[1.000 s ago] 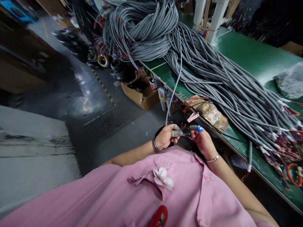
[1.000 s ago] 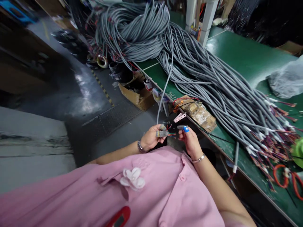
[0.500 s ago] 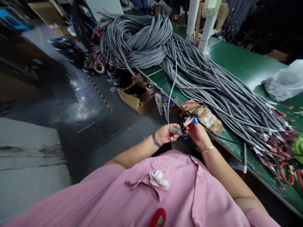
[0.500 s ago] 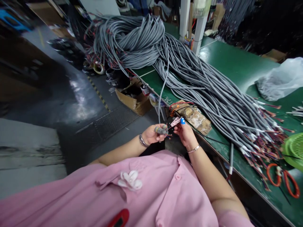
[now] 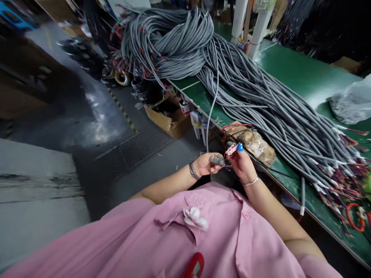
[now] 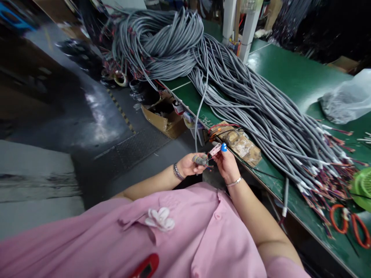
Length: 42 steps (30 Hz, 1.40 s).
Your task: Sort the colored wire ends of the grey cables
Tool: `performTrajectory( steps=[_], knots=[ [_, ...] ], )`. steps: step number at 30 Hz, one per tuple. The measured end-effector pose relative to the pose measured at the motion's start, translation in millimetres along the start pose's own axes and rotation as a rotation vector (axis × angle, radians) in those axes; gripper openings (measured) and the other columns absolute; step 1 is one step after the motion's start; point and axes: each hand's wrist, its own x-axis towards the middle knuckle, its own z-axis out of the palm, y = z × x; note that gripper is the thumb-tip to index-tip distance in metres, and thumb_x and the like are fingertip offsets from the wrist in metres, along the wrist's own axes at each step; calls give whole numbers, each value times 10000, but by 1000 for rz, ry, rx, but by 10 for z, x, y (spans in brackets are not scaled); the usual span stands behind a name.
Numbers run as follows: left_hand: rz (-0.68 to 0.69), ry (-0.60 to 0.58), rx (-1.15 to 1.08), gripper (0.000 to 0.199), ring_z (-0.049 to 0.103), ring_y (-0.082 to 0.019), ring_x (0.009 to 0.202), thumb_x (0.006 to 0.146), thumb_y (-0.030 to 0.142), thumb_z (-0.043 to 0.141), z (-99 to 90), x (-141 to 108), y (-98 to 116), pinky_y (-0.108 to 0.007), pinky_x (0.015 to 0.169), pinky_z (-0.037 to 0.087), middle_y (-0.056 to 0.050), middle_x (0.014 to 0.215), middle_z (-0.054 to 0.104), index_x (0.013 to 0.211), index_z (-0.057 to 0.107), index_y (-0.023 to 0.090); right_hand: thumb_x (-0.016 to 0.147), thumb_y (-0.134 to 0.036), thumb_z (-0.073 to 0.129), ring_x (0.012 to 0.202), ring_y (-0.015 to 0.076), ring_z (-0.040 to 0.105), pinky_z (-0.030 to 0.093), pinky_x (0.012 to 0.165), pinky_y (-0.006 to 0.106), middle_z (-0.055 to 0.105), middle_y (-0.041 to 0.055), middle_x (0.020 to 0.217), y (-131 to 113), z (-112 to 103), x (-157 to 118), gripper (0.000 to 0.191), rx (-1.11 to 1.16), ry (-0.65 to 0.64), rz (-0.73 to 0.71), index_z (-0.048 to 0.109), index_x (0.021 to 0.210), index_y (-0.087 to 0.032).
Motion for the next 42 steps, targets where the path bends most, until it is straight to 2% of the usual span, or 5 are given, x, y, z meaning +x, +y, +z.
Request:
performTrajectory(
  steps=[8,16,23,31,42],
  knots=[
    [5,10,-1,141,414,-74,346,638,199,674,30,-39,15,-159,347,223,-35,509,553,738,610,124,755,-678,613,654,115,576,496,624,238,657,-2,785,-27,17,-61,455,-14,-76,103,642,814,-227],
    [42,18,12,167,416,-73,335,617,216,702,44,-99,25,-164,347,248,-36,501,561,707,589,133,770,-768,481,667,132,593,523,651,266,680,32,868,-13,-58,-141,591,-45,-108,185,672,930,-233],
    [43,57,11,184,426,-76,360,645,261,705,65,-110,27,-160,351,230,-44,490,540,667,584,124,779,-740,511,714,132,628,532,670,264,700,31,893,10,-247,-273,542,-10,-66,185,676,901,-237],
    [62,88,90,171,390,-62,342,596,204,696,116,-148,27,-158,358,228,-22,490,528,663,555,135,783,-710,538,700,122,616,525,639,243,697,35,889,19,-472,-484,530,-24,-28,189,705,947,-235],
    [88,137,143,115,380,-73,336,651,170,621,89,-76,-103,-164,361,229,-24,501,513,627,510,153,814,-621,579,675,117,616,540,609,231,698,36,886,53,-795,-818,428,-14,8,153,708,941,-233]
  ],
)
